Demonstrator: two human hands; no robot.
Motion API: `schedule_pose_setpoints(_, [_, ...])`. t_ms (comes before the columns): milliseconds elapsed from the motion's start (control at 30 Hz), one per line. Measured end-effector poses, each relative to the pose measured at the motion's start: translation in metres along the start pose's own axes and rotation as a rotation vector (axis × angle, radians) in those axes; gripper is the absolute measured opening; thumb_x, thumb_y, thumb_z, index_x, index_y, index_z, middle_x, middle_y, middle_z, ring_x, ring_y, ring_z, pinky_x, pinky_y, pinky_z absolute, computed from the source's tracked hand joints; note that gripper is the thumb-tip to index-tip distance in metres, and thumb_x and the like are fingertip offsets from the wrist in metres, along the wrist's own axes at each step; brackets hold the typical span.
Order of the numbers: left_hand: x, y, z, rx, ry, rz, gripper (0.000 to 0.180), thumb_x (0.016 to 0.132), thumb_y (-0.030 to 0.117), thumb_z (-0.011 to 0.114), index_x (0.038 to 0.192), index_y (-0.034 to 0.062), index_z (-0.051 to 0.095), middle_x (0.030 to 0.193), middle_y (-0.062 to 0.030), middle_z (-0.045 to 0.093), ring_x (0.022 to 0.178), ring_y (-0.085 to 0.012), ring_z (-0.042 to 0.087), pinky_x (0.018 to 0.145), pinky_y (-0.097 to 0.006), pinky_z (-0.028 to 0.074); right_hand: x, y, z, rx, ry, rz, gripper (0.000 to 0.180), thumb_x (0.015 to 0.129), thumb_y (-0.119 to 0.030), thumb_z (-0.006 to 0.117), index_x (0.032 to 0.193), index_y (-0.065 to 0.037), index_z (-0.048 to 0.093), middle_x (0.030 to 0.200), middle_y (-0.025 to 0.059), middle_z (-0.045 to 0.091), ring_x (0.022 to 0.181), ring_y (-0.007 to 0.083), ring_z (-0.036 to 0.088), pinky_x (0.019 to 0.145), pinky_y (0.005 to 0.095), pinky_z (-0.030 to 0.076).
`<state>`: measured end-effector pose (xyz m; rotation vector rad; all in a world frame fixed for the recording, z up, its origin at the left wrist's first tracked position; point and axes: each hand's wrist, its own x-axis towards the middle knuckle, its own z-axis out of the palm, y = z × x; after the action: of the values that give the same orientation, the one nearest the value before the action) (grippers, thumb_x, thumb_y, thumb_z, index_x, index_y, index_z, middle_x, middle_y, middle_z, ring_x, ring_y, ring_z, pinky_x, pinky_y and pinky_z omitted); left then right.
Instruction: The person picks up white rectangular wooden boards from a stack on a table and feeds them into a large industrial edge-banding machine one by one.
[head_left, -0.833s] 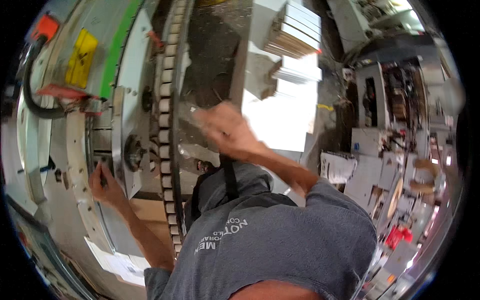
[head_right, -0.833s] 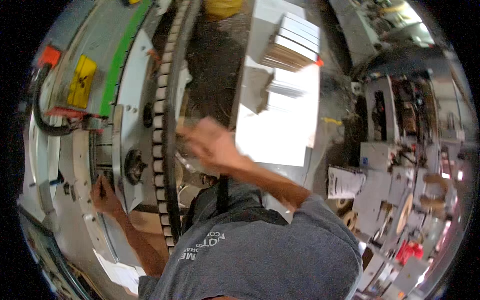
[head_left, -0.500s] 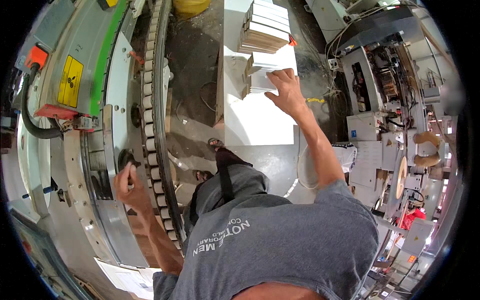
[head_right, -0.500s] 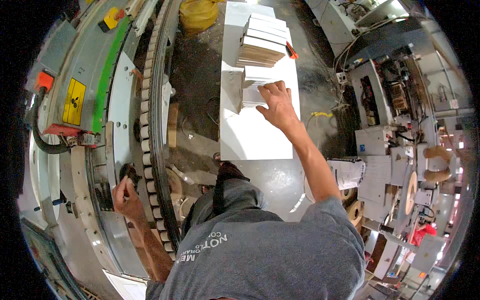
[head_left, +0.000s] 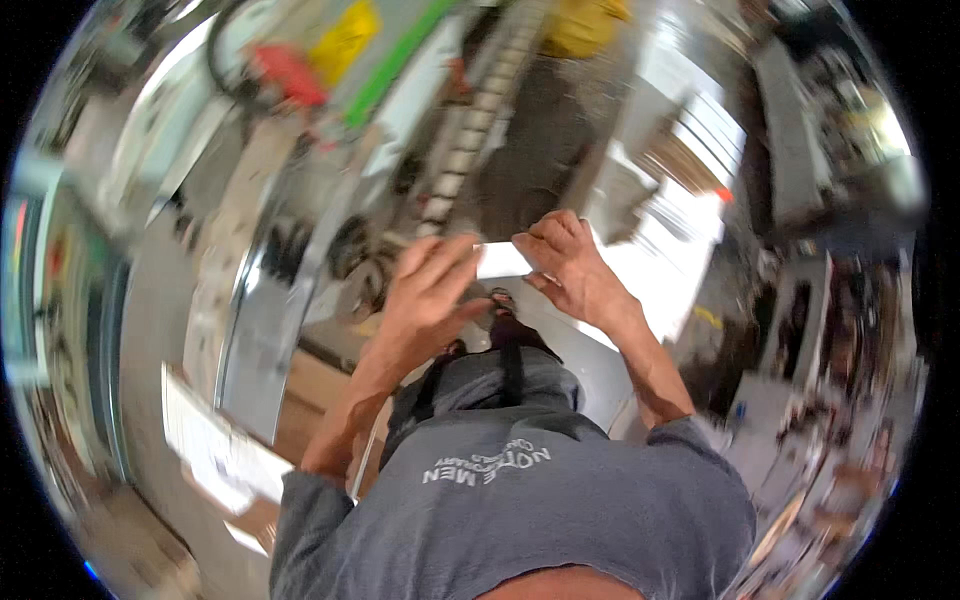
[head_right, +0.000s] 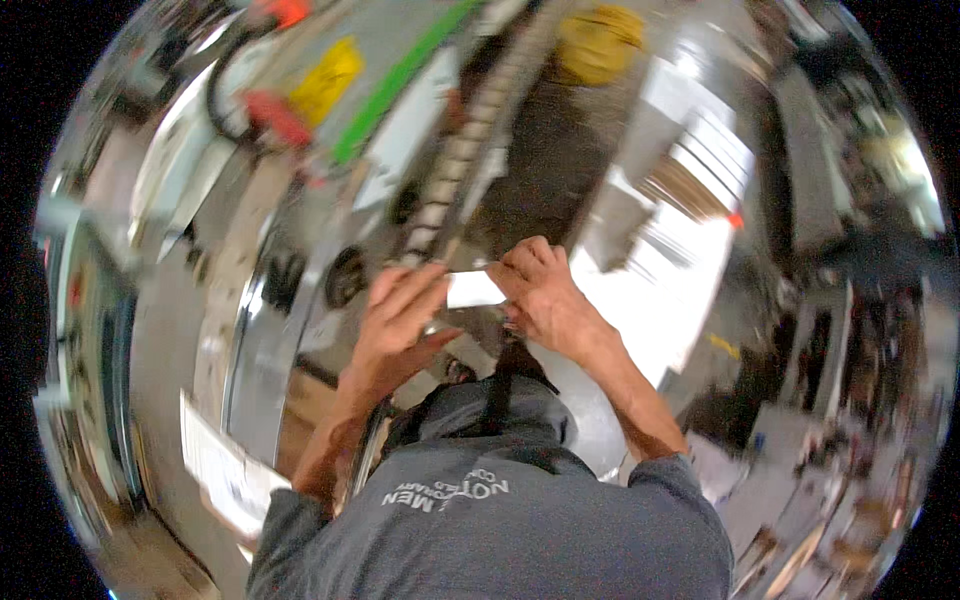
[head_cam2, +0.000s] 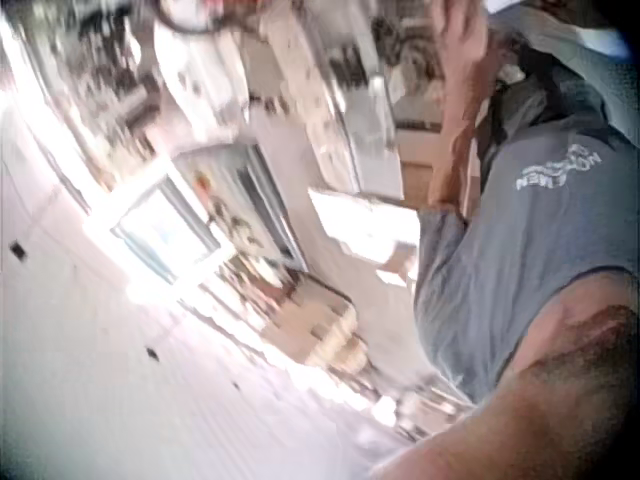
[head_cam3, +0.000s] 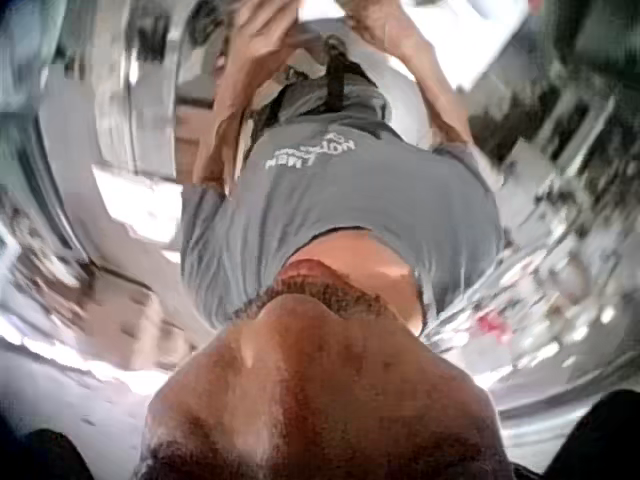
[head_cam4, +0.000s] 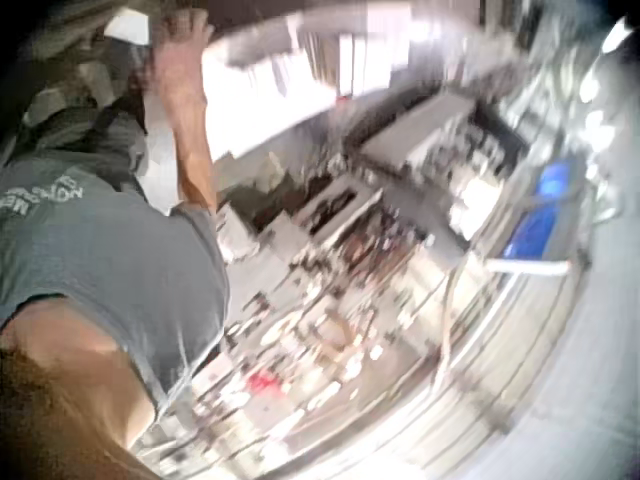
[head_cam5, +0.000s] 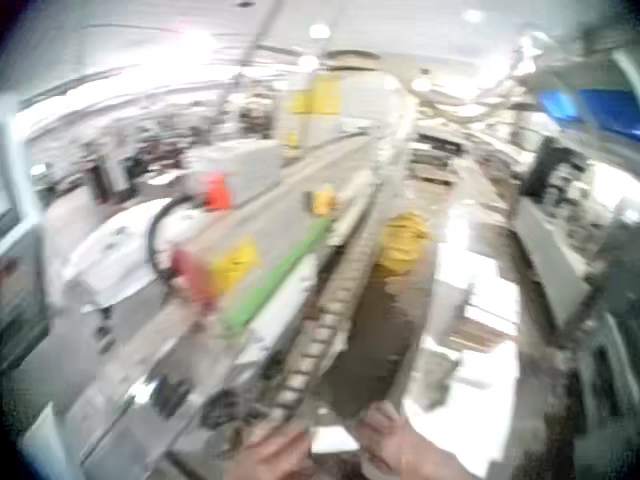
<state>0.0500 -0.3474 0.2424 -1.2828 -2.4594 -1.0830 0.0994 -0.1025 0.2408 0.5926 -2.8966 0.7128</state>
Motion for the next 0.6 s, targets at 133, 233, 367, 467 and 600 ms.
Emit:
schedule_pose_setpoints(133, [-0.045, -0.034, -0.037, 0.145, 0.073, -0.137, 0.045, 0.063, 0.003, 0.085, 0.106, 0.002, 0.069, 0.114, -0.0126, 0.066, 0.1, -0.0333, 0.061, 0.086, -0.041, 0.052, 0.076, -0.049, 0.035, 0.183, -0.007, -0.238, 0.053, 0.07, -0.004, 0.078, 0.121, -0.003, 0.061, 0.112, 0.0104, 0.056, 0.112, 0.0318, 0.05, 0.096, 0.0449, 0.04])
schedule_pose_setpoints(233, [-0.088, -0.041, -0.07, 0.245, 0.188, -0.302, 0.034, 0.072, 0.001, 0.079, 0.104, 0.0016, 0.068, 0.112, -0.0137, 0.066, 0.096, -0.0335, 0.062, 0.081, -0.043, 0.053, 0.126, -0.074, 0.084, 0.191, -0.032, -0.493, 0.053, 0.072, -0.002, 0.075, 0.122, -0.003, 0.06, 0.114, 0.0104, 0.056, 0.112, 0.0329, 0.05, 0.097, 0.0453, 0.039])
schedule_pose_setpoints(367, [-0.143, -0.083, -0.089, 0.41, 0.386, -0.402, 0.033, 0.071, 0.002, 0.08, 0.102, 0.0008, 0.069, 0.111, -0.0146, 0.067, 0.094, -0.0345, 0.063, 0.079, -0.043, 0.053, 0.174, -0.125, 0.141, 0.219, 0.134, -0.632, 0.043, 0.079, -0.001, 0.067, 0.122, 0.003, 0.059, 0.117, 0.0148, 0.057, 0.114, 0.0349, 0.049, 0.095, 0.0435, 0.041])
schedule_pose_setpoints(467, [-0.163, -0.119, -0.094, 0.583, 0.542, -0.447, 0.03, 0.071, 0.0, 0.079, 0.099, -0.0011, 0.069, 0.104, -0.0169, 0.069, 0.091, -0.0364, 0.063, 0.078, -0.043, 0.052, 0.181, -0.15, 0.184, 0.564, 0.183, -0.305, 0.035, 0.089, -0.007, 0.064, 0.121, 0.006, 0.058, 0.11, 0.0191, 0.06, 0.096, 0.0378, 0.057, 0.087, 0.0458, 0.048])
schedule_pose_setpoints(600, [-0.176, -0.148, -0.094, 0.626, 0.607, -0.517, 0.026, 0.072, 0.001, 0.079, 0.096, -0.0004, 0.07, 0.106, -0.0184, 0.067, 0.091, -0.0369, 0.062, 0.079, -0.042, 0.052, 0.18, -0.165, 0.227, 1.009, -0.24, 0.106, 0.053, 0.097, -0.011, 0.057, 0.145, 0.006, 0.041, 0.111, 0.0126, 0.063, 0.076, 0.0149, 0.063, 0.061, 0.0289, 0.056])
